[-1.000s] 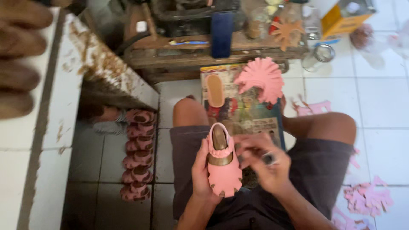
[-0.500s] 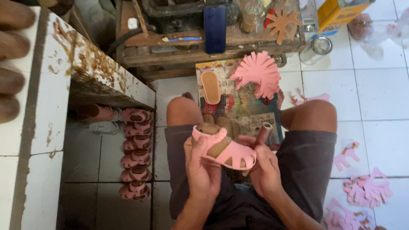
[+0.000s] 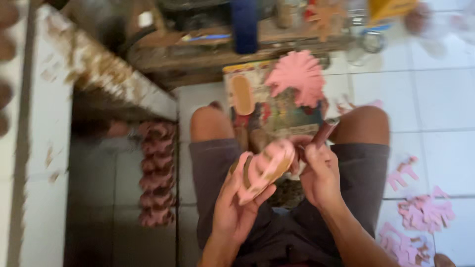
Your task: The person sits on the floor assembling a pink strappy sandal on a wooden shoe last. They press the straps onto the last, tap and seat the straps with a mallet, work the sole edge, then pull the finished sandal off the last and hold it up.
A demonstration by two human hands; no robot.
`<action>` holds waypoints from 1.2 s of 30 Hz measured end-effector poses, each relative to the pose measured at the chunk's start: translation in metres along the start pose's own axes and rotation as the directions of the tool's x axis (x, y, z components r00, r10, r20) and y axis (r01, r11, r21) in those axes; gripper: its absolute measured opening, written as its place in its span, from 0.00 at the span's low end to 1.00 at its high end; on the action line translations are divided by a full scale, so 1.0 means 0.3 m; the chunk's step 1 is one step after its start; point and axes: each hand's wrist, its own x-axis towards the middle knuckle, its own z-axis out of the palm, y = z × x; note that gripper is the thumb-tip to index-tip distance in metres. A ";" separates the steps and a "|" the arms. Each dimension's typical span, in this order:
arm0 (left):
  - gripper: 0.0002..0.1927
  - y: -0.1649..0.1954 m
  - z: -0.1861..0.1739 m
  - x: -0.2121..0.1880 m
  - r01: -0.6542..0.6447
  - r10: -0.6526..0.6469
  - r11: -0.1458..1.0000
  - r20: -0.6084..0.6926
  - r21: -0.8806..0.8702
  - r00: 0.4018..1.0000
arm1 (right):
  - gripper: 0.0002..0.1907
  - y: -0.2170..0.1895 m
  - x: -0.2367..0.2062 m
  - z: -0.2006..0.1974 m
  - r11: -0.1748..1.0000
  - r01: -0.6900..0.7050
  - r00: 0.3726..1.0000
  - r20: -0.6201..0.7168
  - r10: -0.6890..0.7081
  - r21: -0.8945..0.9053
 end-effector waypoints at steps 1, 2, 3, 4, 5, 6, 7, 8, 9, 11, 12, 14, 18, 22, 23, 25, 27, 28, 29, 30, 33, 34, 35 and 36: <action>0.32 0.006 -0.003 -0.002 -0.018 0.019 0.999 0.019 -0.037 1.000 | 0.21 0.016 -0.016 0.006 0.999 -0.030 0.999 0.036 0.031 -0.021; 0.34 0.007 -0.004 -0.001 -0.012 0.016 0.998 0.049 -0.068 0.999 | 0.20 0.035 -0.029 0.010 0.997 -0.077 0.997 -0.001 0.077 0.002; 0.36 0.005 -0.007 0.000 0.006 0.004 0.996 0.100 -0.093 0.995 | 0.20 0.054 -0.034 0.012 0.995 -0.101 0.994 -0.046 0.102 0.021; 0.38 0.000 -0.008 0.002 0.020 0.000 0.996 0.229 -0.084 0.973 | 0.21 0.069 -0.031 0.010 0.994 -0.105 0.990 -0.086 0.109 0.043; 0.40 -0.011 -0.011 -0.003 0.031 -0.001 0.996 0.351 -0.079 0.936 | 0.19 0.078 -0.029 0.005 0.990 -0.085 0.994 -0.079 0.076 -0.117; 0.42 -0.022 -0.012 -0.011 0.046 -0.003 0.995 0.449 -0.086 0.894 | 0.19 0.081 -0.026 -0.001 0.957 -0.086 0.995 -0.076 0.067 -0.277; 0.43 -0.027 -0.017 -0.016 0.064 -0.034 0.996 0.413 -0.059 0.910 | 0.18 0.081 -0.025 -0.006 0.900 -0.095 0.995 -0.071 0.071 -0.426; 0.45 -0.026 -0.023 -0.020 0.078 -0.061 0.997 0.385 -0.028 0.921 | 0.19 0.075 -0.022 -0.013 0.928 -0.106 0.994 -0.033 0.101 -0.357; 0.47 -0.018 -0.030 -0.016 0.086 -0.082 0.996 0.363 0.005 0.928 | 0.21 0.070 -0.016 -0.018 0.951 -0.110 0.993 0.013 0.119 -0.288; 0.49 0.016 -0.049 -0.007 -0.051 -0.001 0.993 0.443 0.105 0.897 | 0.24 0.054 -0.014 -0.027 0.974 -0.144 0.985 0.067 0.158 -0.174; 0.50 0.041 -0.060 -0.004 -0.135 0.049 0.980 0.476 0.149 0.878 | 0.25 0.046 -0.016 -0.032 0.977 -0.170 0.980 0.082 0.182 -0.130; 0.48 0.097 -0.078 0.004 -0.112 0.098 0.994 0.522 -0.005 0.848 | 0.27 0.037 -0.023 -0.041 0.964 -0.228 0.963 0.116 0.244 -0.134; 0.41 0.215 -0.093 0.041 -0.337 0.229 0.926 0.462 0.167 0.857 | 0.29 0.041 -0.048 -0.041 0.916 -0.334 0.924 0.115 0.364 -0.222; 0.33 0.298 -0.085 0.084 -0.385 0.298 0.867 0.289 0.317 0.910 | 0.25 0.042 -0.052 0.007 0.881 -0.171 0.953 0.152 0.260 -0.440; 0.30 0.316 -0.083 0.104 -0.370 0.308 0.843 0.214 0.390 0.927 | 0.23 0.047 -0.051 0.032 0.862 0.030 0.955 0.269 0.125 -0.506; 0.26 0.333 -0.077 0.155 -0.364 0.350 0.762 0.131 0.535 0.927 | 0.20 0.060 -0.045 0.089 0.713 0.433 0.851 0.511 -0.121 -0.552; 0.23 0.333 -0.080 0.189 -0.366 0.423 0.640 0.088 0.676 0.902 | 0.23 0.074 -0.030 0.138 0.625 0.455 0.836 0.545 -0.055 -0.635; 0.22 0.330 -0.084 0.200 -0.374 0.417 0.672 0.091 0.639 0.904 | 0.25 0.084 -0.018 0.156 0.576 0.470 0.826 0.563 -0.021 -0.669; 0.22 0.331 -0.088 0.213 -0.386 0.415 0.700 0.098 0.601 0.905 | 0.24 0.100 -0.001 0.176 0.506 0.562 0.784 0.616 -0.074 -0.654; 0.22 0.330 -0.092 0.222 -0.393 0.408 0.728 0.106 0.562 0.907 | 0.24 0.116 0.016 0.190 0.429 0.643 0.737 0.665 -0.122 -0.634; 0.22 0.329 -0.099 0.243 -0.415 0.452 0.696 0.092 0.586 0.887 | 0.24 0.140 0.057 0.199 0.309 0.725 0.680 0.711 -0.179 -0.616; 0.22 0.329 -0.100 0.246 -0.406 0.452 0.702 0.075 0.586 0.889 | 0.24 0.143 0.069 0.194 0.290 0.735 0.673 0.715 -0.191 -0.614; 0.22 0.327 -0.102 0.248 -0.392 0.445 0.710 0.057 0.585 0.894 | 0.23 0.140 0.079 0.182 0.294 0.708 0.700 0.694 -0.169 -0.643; 0.21 0.325 -0.103 0.250 -0.371 0.432 0.719 0.040 0.587 0.901 | 0.23 0.135 0.085 0.168 0.298 0.675 0.731 0.666 -0.147 -0.675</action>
